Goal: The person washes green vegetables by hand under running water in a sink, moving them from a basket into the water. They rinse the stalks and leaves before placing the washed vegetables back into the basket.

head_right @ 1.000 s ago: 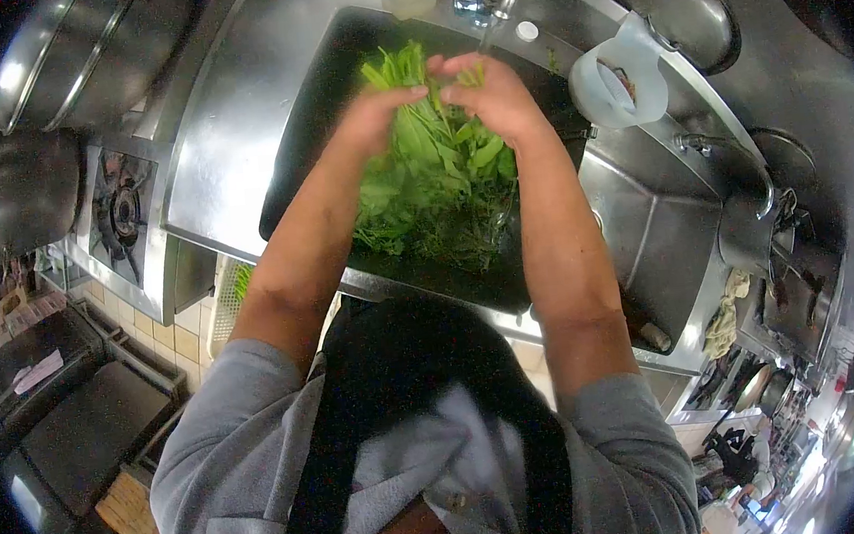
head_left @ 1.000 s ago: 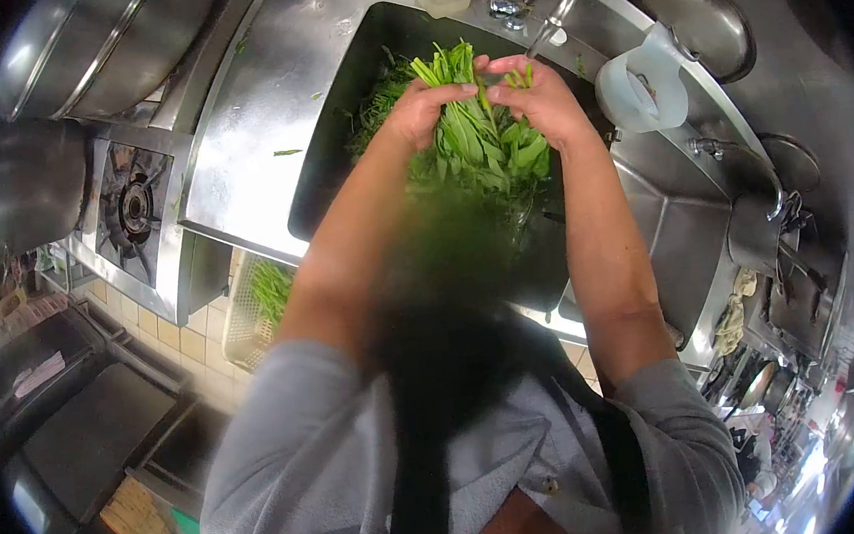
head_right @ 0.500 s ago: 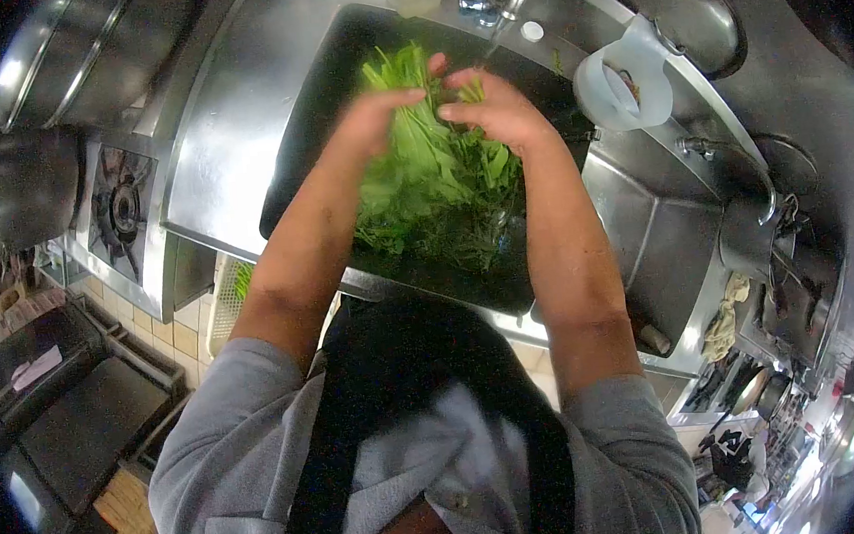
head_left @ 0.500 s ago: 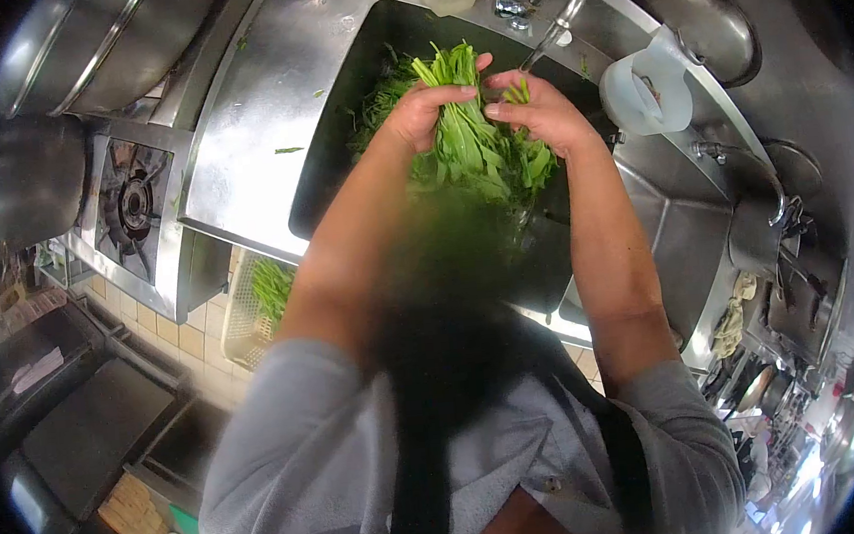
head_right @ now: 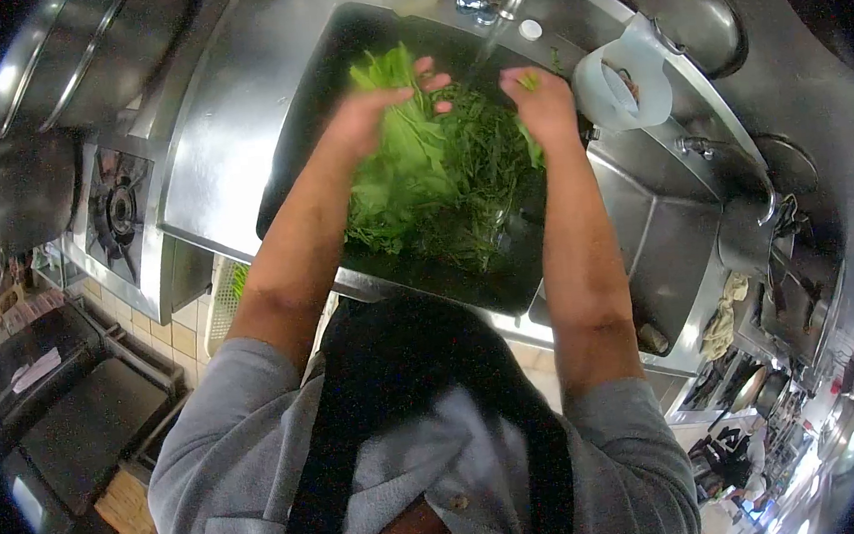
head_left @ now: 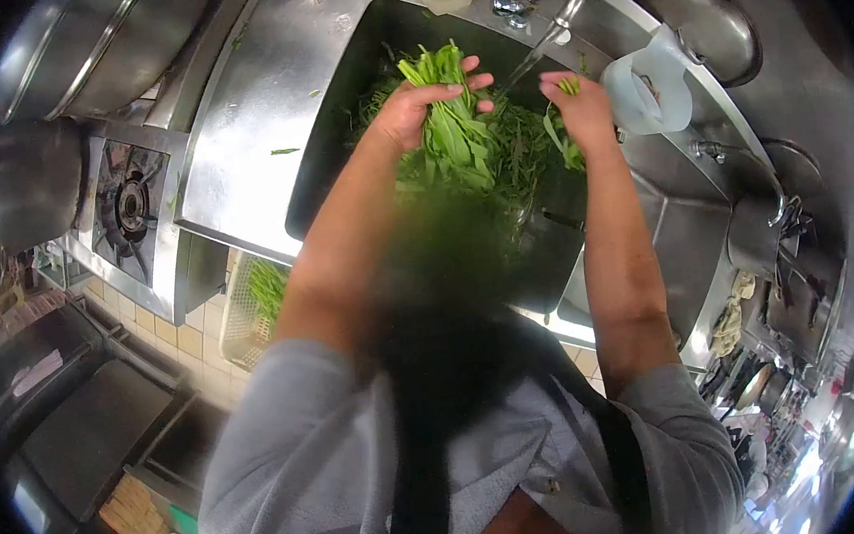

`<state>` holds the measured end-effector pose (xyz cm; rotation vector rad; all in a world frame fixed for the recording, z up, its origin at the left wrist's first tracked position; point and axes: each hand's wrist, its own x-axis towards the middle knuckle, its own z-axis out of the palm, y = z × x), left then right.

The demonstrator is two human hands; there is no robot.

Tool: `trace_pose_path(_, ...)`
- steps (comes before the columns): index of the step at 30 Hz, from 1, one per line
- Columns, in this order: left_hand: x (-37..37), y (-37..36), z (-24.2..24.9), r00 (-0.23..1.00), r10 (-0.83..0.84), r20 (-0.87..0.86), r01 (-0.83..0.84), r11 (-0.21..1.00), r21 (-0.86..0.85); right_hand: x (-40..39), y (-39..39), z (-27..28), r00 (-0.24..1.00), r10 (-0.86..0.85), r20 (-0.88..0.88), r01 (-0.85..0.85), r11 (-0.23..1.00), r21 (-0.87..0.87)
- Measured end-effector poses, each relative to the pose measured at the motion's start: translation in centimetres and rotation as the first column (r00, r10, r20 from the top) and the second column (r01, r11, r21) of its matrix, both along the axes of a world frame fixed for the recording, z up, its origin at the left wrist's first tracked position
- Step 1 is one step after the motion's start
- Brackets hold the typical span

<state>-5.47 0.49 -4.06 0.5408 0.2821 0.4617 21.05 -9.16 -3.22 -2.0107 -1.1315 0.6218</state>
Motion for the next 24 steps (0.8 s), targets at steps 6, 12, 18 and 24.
trace_pose_path(6, 1.9, -2.1, 3.5, 0.946, 0.036, -0.322, 0.037, 0.975, 0.219, -6.9, 2.6, 4.4, 0.952, 0.19, -0.24, -0.182, 0.982, 0.053)
trace_pose_path(12, 1.6, -2.1, 5.0, 0.853, 0.143, -0.501, -0.043, 0.977, 0.207, -7.1, 3.4, 4.0, 0.954, 0.198, -0.226, -0.183, 0.979, 0.086)
trace_pose_path(18, 1.3, -2.1, 3.8, 0.867, 0.249, -0.432, -0.161, 0.959, 0.232, -4.0, 4.2, 2.2, 0.966, -0.085, -0.244, 0.105, 0.992, 0.07)
trace_pose_path(24, 2.5, -1.6, 1.6, 0.84, 0.311, -0.444, -0.111, 0.9, 0.421, -6.8, 3.7, 3.9, 0.974, 0.225, -0.011, -0.223, 0.971, 0.081)
